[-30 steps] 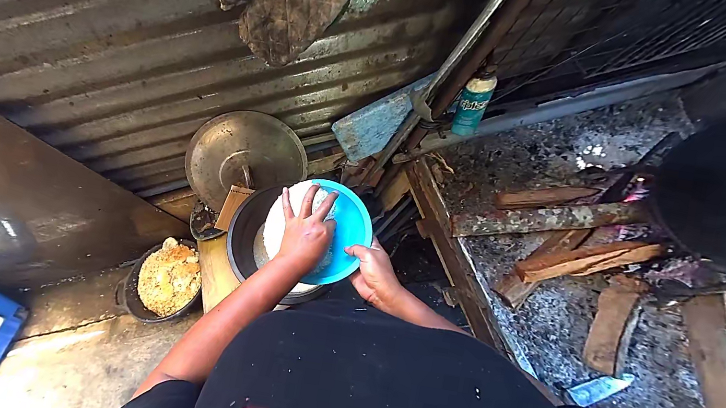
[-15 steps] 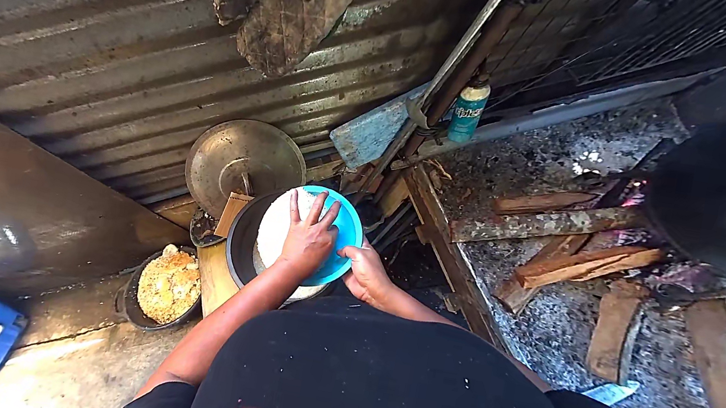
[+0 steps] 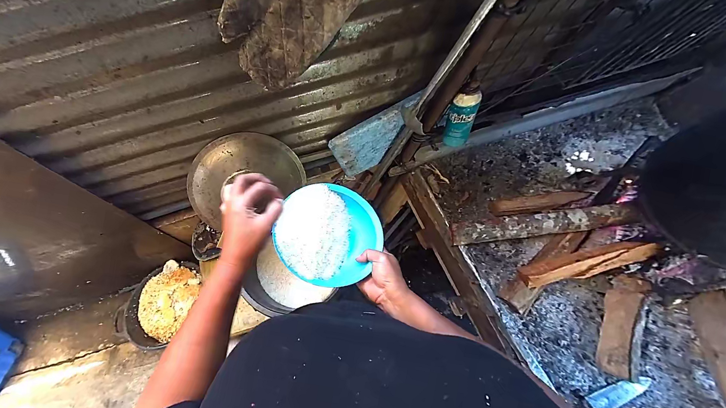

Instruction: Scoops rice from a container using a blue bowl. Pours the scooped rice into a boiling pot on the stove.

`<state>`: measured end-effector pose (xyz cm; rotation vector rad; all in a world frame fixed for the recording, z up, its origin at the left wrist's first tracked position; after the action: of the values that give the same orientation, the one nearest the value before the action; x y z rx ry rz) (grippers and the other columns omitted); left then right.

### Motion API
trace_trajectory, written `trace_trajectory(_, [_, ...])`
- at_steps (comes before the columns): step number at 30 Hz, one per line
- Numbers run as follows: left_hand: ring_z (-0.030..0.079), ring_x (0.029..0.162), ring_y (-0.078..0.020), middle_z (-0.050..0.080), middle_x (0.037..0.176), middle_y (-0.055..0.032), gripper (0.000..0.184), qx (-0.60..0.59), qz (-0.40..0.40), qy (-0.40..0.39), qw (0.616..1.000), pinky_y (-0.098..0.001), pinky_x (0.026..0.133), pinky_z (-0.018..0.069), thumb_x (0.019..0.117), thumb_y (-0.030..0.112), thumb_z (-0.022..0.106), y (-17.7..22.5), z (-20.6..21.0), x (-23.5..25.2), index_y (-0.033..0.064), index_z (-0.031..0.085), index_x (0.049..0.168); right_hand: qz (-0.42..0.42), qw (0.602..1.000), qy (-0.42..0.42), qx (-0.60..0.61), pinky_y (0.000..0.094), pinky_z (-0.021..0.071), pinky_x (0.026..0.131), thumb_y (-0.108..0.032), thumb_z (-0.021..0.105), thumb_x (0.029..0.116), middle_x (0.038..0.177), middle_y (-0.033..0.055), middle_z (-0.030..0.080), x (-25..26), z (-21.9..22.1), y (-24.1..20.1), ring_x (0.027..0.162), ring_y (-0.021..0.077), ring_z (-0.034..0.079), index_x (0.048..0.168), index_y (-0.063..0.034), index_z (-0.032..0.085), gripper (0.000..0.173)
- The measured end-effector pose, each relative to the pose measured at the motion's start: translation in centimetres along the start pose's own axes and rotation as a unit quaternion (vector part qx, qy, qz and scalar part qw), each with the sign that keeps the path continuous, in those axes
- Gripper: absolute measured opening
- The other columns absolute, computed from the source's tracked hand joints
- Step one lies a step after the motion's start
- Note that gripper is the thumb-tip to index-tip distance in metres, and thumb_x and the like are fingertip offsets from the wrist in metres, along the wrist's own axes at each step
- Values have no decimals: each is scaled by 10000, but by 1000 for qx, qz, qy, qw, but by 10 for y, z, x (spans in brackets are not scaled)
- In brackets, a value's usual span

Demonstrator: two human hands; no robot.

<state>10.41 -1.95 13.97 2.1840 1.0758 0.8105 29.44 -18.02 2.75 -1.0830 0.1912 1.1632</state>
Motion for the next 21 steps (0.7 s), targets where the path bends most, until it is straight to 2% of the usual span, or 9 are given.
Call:
trace_trajectory(2, [545,1219,-256,621,1285,-62,135,-58,-60,45,995,-500,1001,463,917,223,665,-27,-16,-7,118,734,965,-2,1000,8,-8,520,618,787,123,472,848,1150,235,653,-1,-1,-2,977,325,704,1320,-3,479,489])
trace_trajectory(5, [629,965,-183,656,1095,-65,127,-116,-138,48,982,-416,828,537,909,179,656,-65,-8,-22,83,707,976,-18,1000,24,-8,522,618,773,120,473,848,1135,236,654,0,2,-7,965,326,702,1300,7,492,466])
trace_trajectory(7, [657,900,-194,694,995,-77,151,-100,-182,11,978,-438,812,548,900,178,660,-94,13,-40,60,724,969,-36,999,26,-26,512,619,763,121,481,851,1122,231,657,0,1,-12,949,317,703,1297,9,501,461])
trace_trajectory(10, [679,941,-235,717,982,-98,208,-42,-236,-66,969,-510,867,541,906,238,672,-125,49,-66,56,740,980,-63,997,17,-39,498,620,771,113,489,861,1113,220,663,-2,-2,-26,944,305,707,1295,8,514,448])
trace_trajectory(13, [667,1048,-304,712,1066,-146,309,28,-260,-146,954,-595,937,501,940,302,608,-126,71,-93,48,731,1067,-50,998,12,-22,500,622,758,81,485,882,1095,217,671,-12,-8,-42,930,308,712,1303,0,501,429])
trace_trajectory(16, [650,1106,-398,696,1127,-233,337,58,-249,-222,941,-661,975,471,994,276,596,-114,89,-103,-6,702,1145,-37,999,7,33,495,618,743,19,463,914,1051,215,685,-22,-32,-66,902,310,714,1242,4,518,333])
trace_trajectory(21, [700,904,-324,726,986,-192,245,22,-250,-293,923,-563,871,540,1000,224,639,-94,121,-99,0,714,1064,-55,993,26,104,487,609,767,-30,425,933,1063,210,692,-39,-88,-114,928,306,714,1219,-11,544,310])
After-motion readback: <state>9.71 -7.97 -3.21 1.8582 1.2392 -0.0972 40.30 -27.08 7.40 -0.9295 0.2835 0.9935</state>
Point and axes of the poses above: each hand's wrist, its own x-axis towards the middle knuckle, its own z-axis out of the palm, y = z × x, the point moved 2 cm from there along x, towards the middle knuckle
